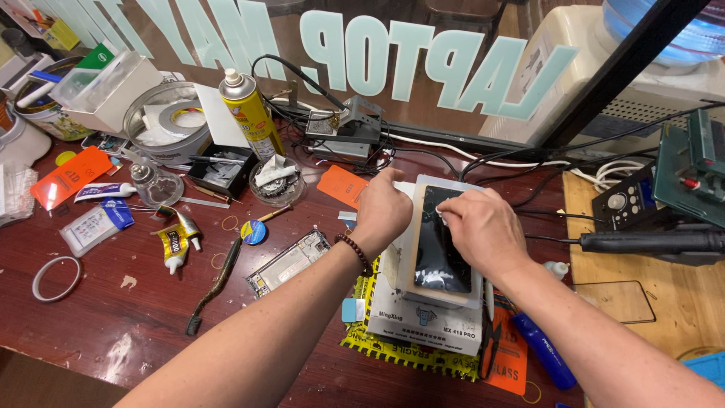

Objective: The person works on a black phone display panel at a repair workbench. They peel a protective plastic sheet off the panel, wipe the surface with a tissue, then align and press the panel into a white alignment frame resting on a box, working the edges with their fingers.

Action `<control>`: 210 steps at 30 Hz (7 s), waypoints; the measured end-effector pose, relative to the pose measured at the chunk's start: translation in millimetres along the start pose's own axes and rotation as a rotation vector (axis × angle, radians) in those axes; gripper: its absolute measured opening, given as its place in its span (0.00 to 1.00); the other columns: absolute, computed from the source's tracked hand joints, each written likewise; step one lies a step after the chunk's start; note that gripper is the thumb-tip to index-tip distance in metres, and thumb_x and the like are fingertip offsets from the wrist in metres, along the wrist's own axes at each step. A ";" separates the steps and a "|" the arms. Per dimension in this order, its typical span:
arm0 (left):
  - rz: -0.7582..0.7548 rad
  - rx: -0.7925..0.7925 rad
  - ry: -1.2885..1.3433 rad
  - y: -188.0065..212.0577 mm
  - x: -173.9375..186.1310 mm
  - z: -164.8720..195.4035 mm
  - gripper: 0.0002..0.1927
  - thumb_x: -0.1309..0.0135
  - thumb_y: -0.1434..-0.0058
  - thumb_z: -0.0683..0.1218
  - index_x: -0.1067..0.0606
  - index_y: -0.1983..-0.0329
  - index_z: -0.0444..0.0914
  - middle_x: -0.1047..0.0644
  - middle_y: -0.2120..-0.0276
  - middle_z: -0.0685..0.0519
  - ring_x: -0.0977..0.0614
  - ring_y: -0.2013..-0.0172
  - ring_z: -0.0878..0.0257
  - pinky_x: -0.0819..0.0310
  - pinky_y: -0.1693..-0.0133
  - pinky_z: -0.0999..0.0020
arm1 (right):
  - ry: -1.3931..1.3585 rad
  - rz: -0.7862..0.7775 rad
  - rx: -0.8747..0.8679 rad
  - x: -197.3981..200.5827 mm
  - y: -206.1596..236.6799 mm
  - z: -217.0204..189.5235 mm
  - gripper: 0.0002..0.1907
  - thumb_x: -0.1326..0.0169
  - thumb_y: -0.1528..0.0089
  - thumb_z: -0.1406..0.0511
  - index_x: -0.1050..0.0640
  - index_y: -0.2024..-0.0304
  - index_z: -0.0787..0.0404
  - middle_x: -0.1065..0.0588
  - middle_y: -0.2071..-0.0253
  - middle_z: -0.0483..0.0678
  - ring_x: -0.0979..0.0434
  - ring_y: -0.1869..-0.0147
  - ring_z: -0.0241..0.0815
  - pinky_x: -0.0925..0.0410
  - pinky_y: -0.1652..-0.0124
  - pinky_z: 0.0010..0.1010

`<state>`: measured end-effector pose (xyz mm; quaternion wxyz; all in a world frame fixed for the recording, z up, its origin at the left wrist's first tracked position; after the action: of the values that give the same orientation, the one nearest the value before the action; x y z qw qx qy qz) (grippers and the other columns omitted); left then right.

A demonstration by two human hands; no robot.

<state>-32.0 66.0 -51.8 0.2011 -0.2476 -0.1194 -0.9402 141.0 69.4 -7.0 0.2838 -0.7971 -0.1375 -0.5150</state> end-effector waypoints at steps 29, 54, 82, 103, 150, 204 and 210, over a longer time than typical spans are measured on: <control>-0.315 -0.166 -0.239 34.5 17.5 1.4 0.33 0.43 0.51 0.42 0.27 0.37 0.45 0.17 0.64 0.40 0.14 0.58 0.50 0.21 0.53 0.57 | -0.077 -0.027 0.135 13.9 21.3 8.2 0.07 0.39 0.44 0.67 0.14 0.64 0.55 0.19 0.64 0.44 0.24 0.60 0.50 0.29 0.55 0.39; -0.149 -0.058 -0.149 37.0 19.6 4.1 0.29 0.40 0.44 0.54 0.27 0.41 0.38 0.15 0.60 0.41 0.14 0.54 0.49 0.23 0.51 0.55 | -0.067 0.093 -0.058 25.6 25.5 32.5 0.06 0.40 0.40 0.66 0.15 0.63 0.57 0.21 0.63 0.49 0.23 0.55 0.53 0.29 0.55 0.44; -0.165 -0.082 -0.148 25.4 1.0 0.5 0.35 0.32 0.49 0.53 0.29 0.40 0.37 0.18 0.57 0.41 0.15 0.54 0.50 0.22 0.52 0.57 | 0.130 0.162 -0.117 8.8 15.2 50.0 0.05 0.41 0.41 0.66 0.15 0.66 0.55 0.21 0.63 0.50 0.22 0.55 0.53 0.29 0.57 0.45; -0.205 -0.082 -0.180 31.9 9.6 3.8 0.30 0.37 0.45 0.49 0.28 0.39 0.36 0.16 0.63 0.41 0.14 0.57 0.51 0.22 0.51 0.59 | 0.154 0.150 -0.252 32.5 26.7 59.8 0.04 0.41 0.39 0.65 0.16 0.65 0.56 0.21 0.65 0.52 0.22 0.57 0.53 0.29 0.56 0.46; -0.178 -0.896 -0.628 106.0 -30.7 52.1 0.55 0.61 0.39 0.78 0.36 0.36 0.23 0.34 0.38 0.25 0.37 0.35 0.35 0.49 0.35 0.44 | -0.544 0.132 -0.684 24.5 55.7 106.3 0.07 0.43 0.36 0.66 0.19 0.59 0.63 0.19 0.70 0.45 0.20 0.71 0.33 0.29 0.71 0.25; -0.164 0.088 0.124 -28.8 -9.4 10.9 0.25 0.31 0.54 0.44 0.23 0.52 0.33 0.18 0.65 0.49 0.17 0.70 0.62 0.23 0.72 0.66 | -0.564 -0.006 -0.755 -31.0 -11.5 41.4 0.42 0.28 0.53 0.54 0.27 0.40 0.63 0.22 0.46 0.55 0.19 0.46 0.43 0.27 0.50 0.33; -0.225 0.095 0.225 -36.0 -6.1 6.2 0.22 0.35 0.53 0.42 0.22 0.53 0.31 0.18 0.69 0.50 0.18 0.76 0.65 0.25 0.79 0.70 | -0.598 -0.038 -0.789 -28.9 -14.1 38.4 0.41 0.27 0.53 0.56 0.27 0.40 0.62 0.22 0.47 0.53 0.19 0.47 0.42 0.27 0.51 0.33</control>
<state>-40.3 102.1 -54.1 0.1180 -0.1160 -0.1676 -0.9719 149.8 105.7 -40.5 -0.1006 -0.9540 -0.0220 -0.2816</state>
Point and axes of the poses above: each hand's wrist, its own y-axis away from the middle knuckle, its own x-axis out of the back of the hand, z = x × y, the point moved 2 cm from there along -y, towards the middle knuckle
